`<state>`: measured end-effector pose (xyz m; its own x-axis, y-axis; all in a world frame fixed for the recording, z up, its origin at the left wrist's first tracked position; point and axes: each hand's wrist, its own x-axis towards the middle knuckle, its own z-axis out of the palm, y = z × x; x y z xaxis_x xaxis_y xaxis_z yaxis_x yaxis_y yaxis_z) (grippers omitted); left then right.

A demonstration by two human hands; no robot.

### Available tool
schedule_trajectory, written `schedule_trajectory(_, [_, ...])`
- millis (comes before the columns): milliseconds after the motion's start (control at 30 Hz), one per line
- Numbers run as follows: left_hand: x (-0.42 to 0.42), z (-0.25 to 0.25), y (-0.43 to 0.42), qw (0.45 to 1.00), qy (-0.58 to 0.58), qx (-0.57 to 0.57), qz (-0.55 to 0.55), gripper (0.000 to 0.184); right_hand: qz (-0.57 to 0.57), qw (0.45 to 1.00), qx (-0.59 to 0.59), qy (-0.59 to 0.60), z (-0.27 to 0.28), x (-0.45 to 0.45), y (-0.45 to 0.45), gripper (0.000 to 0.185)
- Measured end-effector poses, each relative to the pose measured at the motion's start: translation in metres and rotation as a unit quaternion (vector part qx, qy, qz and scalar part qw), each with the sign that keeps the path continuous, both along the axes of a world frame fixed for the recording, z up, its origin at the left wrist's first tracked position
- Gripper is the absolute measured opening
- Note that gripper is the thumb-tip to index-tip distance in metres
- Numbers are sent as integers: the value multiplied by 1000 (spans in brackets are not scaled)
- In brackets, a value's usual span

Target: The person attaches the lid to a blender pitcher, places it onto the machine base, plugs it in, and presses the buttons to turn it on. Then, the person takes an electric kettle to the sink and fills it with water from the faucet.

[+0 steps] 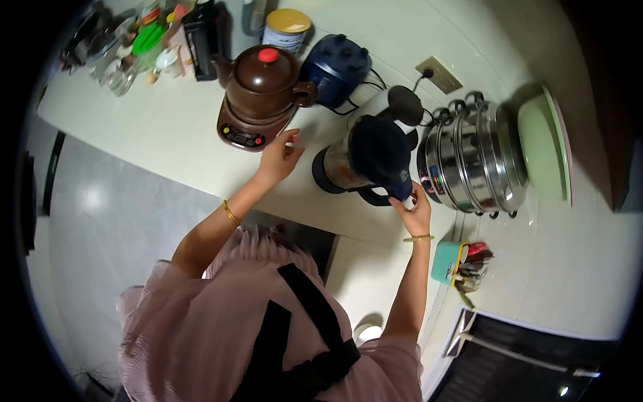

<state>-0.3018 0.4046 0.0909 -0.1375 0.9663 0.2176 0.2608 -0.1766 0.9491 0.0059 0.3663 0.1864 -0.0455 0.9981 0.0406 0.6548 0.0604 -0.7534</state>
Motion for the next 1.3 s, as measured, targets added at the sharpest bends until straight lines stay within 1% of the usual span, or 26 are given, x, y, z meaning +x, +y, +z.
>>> schedule_trajectory(67, [-8,-9,-10,1000,-17,-21,16,38,-42,997,55,-41,2,-5,2,49])
schedule_trajectory(100, [-12,-13,-14,999,-24,-36,14,37,-47,991,74,-97,2,-6,3,54])
schedule_trajectory(133, [-14,-17,-18,998,-30,-40,23,37,-37,991,71,-103,1,-8,6,54])
schedule_trajectory(200, [-11,-21,-22,997,-64,-35,23,36,-20,980,115,-161,0,-9,8,58])
schedule_trajectory(233, [-8,-23,-23,996,-72,-37,22,36,-6,959,175,-222,-1,-10,10,57])
schedule_trajectory(267, [-5,-25,-25,996,-71,-51,14,33,-6,958,174,-229,1,-9,9,57])
schedule_trajectory(333, [3,-20,-29,995,-74,-64,4,31,-51,952,123,-277,9,-18,5,54])
schedule_trajectory(367, [12,-15,-32,984,-86,-134,-79,29,-68,965,97,-234,10,-19,4,47])
schedule_trajectory(400, [21,-9,-36,961,-96,-203,-160,27,-67,964,96,-238,10,-18,4,47])
schedule_trajectory(467, [56,-13,-41,955,-41,-149,-253,28,-70,984,77,-142,9,-13,5,43])
schedule_trajectory(500, [78,-19,-43,957,-33,-74,-279,34,-57,976,88,-189,8,-9,6,39])
schedule_trajectory(533, [96,-21,-45,952,-24,1,-304,39,-61,976,87,-191,9,-11,6,39])
schedule_trajectory(567, [110,-16,-47,951,-26,3,-308,39,-60,977,88,-187,10,-15,6,39])
schedule_trajectory(633, [135,-5,-48,930,-46,-2,-364,47,-54,974,93,-199,15,-22,6,36])
schedule_trajectory(667, [143,-3,-47,927,-49,0,-371,47,-58,978,99,-174,13,-21,6,35])
schedule_trajectory(733, [162,-10,-45,926,-37,9,-374,51,-63,973,108,-196,11,-19,7,32])
schedule_trajectory(767, [182,-28,-43,951,-44,94,-292,47,-68,972,108,-195,10,-19,7,32])
schedule_trajectory(800, [178,-21,-41,949,-43,94,-297,47,-79,972,107,-194,11,-22,6,31])
schedule_trajectory(867, [163,2,-34,943,13,-6,-331,42,-91,972,104,-189,11,-23,6,30])
schedule_trajectory(900, [167,2,-32,965,-12,54,-255,34,-98,971,97,-194,11,-24,6,29])
schedule_trajectory(933, [168,2,-30,965,-10,54,-256,34,-105,970,91,-199,12,-24,7,28])
schedule_trajectory(1000, [172,4,-22,962,41,16,-269,27,-101,967,110,-208,17,-34,4,27])
schedule_trajectory(1033, [173,5,-21,962,41,17,-269,27,-96,963,128,-218,20,-38,2,25])
schedule_trajectory(1100, [169,4,-23,971,13,71,-230,25,-100,962,133,-216,19,-39,1,25])
schedule_trajectory(1233, [171,1,-25,971,31,62,-228,21,-132,952,160,-224,9,-53,-8,27])
schedule_trajectory(1300, [175,-5,-23,979,44,58,-191,21,-145,943,183,-238,4,-59,-9,30])
